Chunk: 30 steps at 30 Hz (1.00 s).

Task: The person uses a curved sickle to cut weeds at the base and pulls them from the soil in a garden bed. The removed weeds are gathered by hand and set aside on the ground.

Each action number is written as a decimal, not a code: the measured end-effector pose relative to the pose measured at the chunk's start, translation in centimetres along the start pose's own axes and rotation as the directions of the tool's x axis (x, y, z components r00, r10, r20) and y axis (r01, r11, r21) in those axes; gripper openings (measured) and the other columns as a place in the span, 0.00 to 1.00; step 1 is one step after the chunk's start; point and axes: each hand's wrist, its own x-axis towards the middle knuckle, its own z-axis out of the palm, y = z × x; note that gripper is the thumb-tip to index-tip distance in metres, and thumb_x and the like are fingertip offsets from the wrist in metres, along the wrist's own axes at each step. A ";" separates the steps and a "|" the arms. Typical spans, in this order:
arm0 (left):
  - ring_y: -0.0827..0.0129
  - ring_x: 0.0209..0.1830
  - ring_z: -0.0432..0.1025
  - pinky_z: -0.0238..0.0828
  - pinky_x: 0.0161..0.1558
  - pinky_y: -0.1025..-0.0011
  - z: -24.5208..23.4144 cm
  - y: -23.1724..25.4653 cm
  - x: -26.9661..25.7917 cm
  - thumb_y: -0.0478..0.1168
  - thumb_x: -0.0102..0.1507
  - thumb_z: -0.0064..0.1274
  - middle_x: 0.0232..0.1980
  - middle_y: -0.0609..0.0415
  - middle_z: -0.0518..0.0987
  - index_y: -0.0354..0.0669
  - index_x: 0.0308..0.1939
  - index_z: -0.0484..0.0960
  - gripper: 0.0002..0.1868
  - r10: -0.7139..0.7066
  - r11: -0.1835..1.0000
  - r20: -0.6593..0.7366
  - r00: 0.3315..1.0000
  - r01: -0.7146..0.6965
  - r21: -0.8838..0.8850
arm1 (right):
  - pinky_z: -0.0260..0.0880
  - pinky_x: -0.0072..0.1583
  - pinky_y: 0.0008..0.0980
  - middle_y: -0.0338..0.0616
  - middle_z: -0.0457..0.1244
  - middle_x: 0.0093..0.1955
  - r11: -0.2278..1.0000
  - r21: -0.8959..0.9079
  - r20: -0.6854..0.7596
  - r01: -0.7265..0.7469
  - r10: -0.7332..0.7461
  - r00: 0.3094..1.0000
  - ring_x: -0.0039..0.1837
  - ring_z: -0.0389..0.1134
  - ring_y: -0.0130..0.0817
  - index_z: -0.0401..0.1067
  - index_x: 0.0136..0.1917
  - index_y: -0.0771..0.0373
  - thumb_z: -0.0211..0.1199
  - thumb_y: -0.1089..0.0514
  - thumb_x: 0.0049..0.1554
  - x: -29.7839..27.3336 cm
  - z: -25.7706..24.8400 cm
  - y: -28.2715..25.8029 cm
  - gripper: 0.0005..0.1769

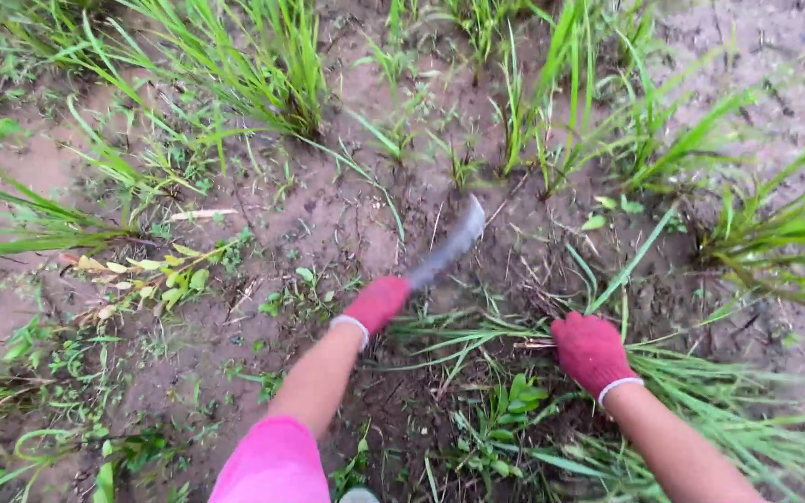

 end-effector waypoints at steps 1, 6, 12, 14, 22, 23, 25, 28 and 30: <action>0.38 0.53 0.75 0.69 0.56 0.43 -1.9 1.9 -1.6 0.59 0.65 0.37 0.45 0.32 0.81 0.36 0.36 0.81 0.29 -0.125 0.986 -0.046 0.991 0.119 -0.118 | 0.75 0.44 0.43 0.40 0.67 0.38 1.000 0.026 0.017 0.000 0.000 1.000 0.44 0.74 0.43 0.76 0.43 0.48 0.56 0.57 0.55 -1.4 0.2 0.1 0.08; 0.45 0.47 0.79 0.76 0.53 0.54 0.4 2.2 -5.6 0.47 0.64 0.41 0.43 0.39 0.84 0.41 0.43 0.87 0.19 0.258 0.765 0.206 0.944 -0.330 0.553 | 0.77 0.45 0.44 0.43 0.67 0.40 0.996 0.087 0.015 -0.030 0.029 0.999 0.45 0.75 0.44 0.74 0.46 0.51 0.55 0.58 0.55 -4.1 1.2 0.3 0.08; 0.34 0.44 0.77 0.72 0.49 0.42 2.7 -2.0 -5.1 0.60 0.69 0.32 0.36 0.31 0.80 0.37 0.32 0.77 0.31 0.170 0.959 0.192 0.967 -0.208 0.195 | 0.79 0.52 0.53 0.49 0.66 0.47 0.962 0.269 0.192 -0.058 0.005 0.981 0.52 0.75 0.54 0.71 0.54 0.50 0.65 0.37 0.51 -6.7 -1.3 -0.4 0.23; 0.35 0.43 0.77 0.73 0.48 0.43 4.2 -2.1 -4.2 0.61 0.69 0.34 0.35 0.32 0.80 0.38 0.32 0.76 0.30 0.177 0.959 0.150 0.973 -0.205 0.197 | 0.78 0.50 0.48 0.44 0.65 0.44 0.988 0.145 0.149 -0.049 0.027 0.988 0.50 0.75 0.48 0.69 0.56 0.46 0.56 0.54 0.56 -6.8 -0.1 -0.9 0.14; 0.64 0.31 0.68 0.66 0.36 0.65 -4.6 8.8 -4.7 0.63 0.67 0.29 0.39 0.51 0.76 0.39 0.40 0.78 0.33 -0.326 0.931 0.180 0.928 0.349 -0.110 | 0.81 0.48 0.43 0.38 0.69 0.45 0.959 0.255 0.380 0.126 -0.219 0.899 0.47 0.75 0.41 0.69 0.56 0.46 0.60 0.50 0.60 -8.1 -0.9 0.7 0.11; 0.73 0.21 0.61 0.63 0.18 0.73 -4.1 8.8 -3.5 0.51 0.72 0.30 0.31 0.58 0.69 0.38 0.45 0.75 0.22 -0.422 0.835 0.077 0.904 0.420 -0.355 | 0.80 0.45 0.43 0.37 0.68 0.43 0.946 0.249 0.332 0.208 -0.285 0.899 0.45 0.74 0.41 0.69 0.53 0.47 0.62 0.43 0.60 -8.8 -0.2 1.0 0.12; 0.66 0.28 0.66 0.68 0.28 0.66 -1.7 11.3 -3.5 0.56 0.72 0.28 0.36 0.51 0.73 0.35 0.45 0.75 0.28 -0.406 0.844 0.115 0.907 0.420 -0.335 | 0.79 0.46 0.45 0.38 0.68 0.43 0.936 0.260 0.333 0.236 -0.316 0.888 0.47 0.73 0.44 0.69 0.53 0.47 0.60 0.51 0.56 -9.9 -0.7 2.2 0.11; 0.46 0.41 0.73 0.70 0.43 0.53 5.8 8.9 -2.0 0.58 0.70 0.28 0.44 0.35 0.78 0.32 0.45 0.77 0.32 -0.165 0.984 0.250 0.954 0.175 -0.018 | 0.76 0.48 0.50 0.38 0.68 0.44 0.940 0.208 0.312 0.271 -0.327 0.892 0.50 0.73 0.48 0.69 0.52 0.47 0.58 0.58 0.50 -12.2 -1.6 6.5 0.15; 0.34 0.47 0.75 0.67 0.49 0.46 8.4 6.5 -0.9 0.53 0.67 0.29 0.47 0.26 0.79 0.32 0.45 0.78 0.28 0.013 0.958 0.412 0.911 -0.129 0.256 | 0.74 0.49 0.53 0.38 0.68 0.45 0.948 0.165 0.299 0.272 -0.311 0.902 0.52 0.72 0.51 0.69 0.51 0.45 0.58 0.59 0.47 -14.9 -3.1 10.4 0.17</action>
